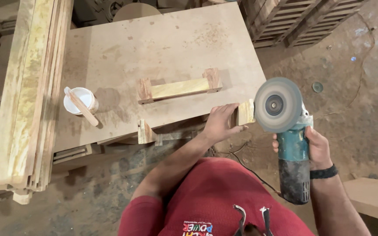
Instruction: The person applies glue with a wooden spatula from a small bowl onto the joints of a wooden frame on the workbench, then picks up long wooden slats and small blocks, grinds their edges with an angle grinder, and fits the pieces together onto the glued frame.
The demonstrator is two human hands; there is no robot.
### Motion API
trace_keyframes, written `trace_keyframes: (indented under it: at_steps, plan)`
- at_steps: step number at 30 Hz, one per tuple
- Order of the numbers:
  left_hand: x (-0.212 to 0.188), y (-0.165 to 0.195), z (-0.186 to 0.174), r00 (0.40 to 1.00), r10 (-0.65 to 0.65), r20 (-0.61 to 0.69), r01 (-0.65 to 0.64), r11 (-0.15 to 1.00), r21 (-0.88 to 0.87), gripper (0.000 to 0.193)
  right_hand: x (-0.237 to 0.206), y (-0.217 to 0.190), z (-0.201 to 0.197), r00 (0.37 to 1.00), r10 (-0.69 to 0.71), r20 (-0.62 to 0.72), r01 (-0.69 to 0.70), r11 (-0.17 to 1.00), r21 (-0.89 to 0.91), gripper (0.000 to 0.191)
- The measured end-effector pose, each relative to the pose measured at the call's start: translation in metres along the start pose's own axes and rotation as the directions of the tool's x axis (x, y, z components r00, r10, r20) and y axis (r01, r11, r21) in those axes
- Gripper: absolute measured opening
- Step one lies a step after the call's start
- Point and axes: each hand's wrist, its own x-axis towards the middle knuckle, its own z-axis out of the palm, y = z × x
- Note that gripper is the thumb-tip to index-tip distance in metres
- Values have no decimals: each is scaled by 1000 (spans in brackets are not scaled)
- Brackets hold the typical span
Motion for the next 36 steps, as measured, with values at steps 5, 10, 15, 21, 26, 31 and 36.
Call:
trace_keyframes:
  at_steps: [5, 10, 15, 21, 26, 31, 36]
  plan:
    - [0, 3, -1, 1000, -13, -8, 13, 999, -35, 85, 2, -2, -3, 1000, 18, 25, -18, 1000, -13, 76]
    - [1, 3, -1, 1000, 1, -11, -2, 1000, -23, 86, 1, -2, -3, 999, 38, 2, -38, 999, -2, 73]
    - [1, 5, -1, 1000, 1, 9, -1, 999, -39, 86, 1, -2, 1, 1000, 31, -7, -31, 999, -16, 72]
    - [4, 8, -1, 1000, 4, -6, -4, 1000, -11, 84, 0, -4, 14, 999, 13, -41, -15, 999, -42, 72]
    - [5, 10, 0, 1000, 0, -24, -1, 1000, -18, 83, -2, -4, 29, 999, -33, -27, 31, 998, -54, 69]
    - [6, 11, 1, 1000, -13, 0, 13, 1000, -4, 84, -1, -3, 37, 999, -48, -26, 46, 997, -64, 70]
    - [7, 13, -1, 1000, -19, 13, 19, 1000, -1, 83, -1, -3, 34, 998, -57, -15, 55, 993, -100, 70]
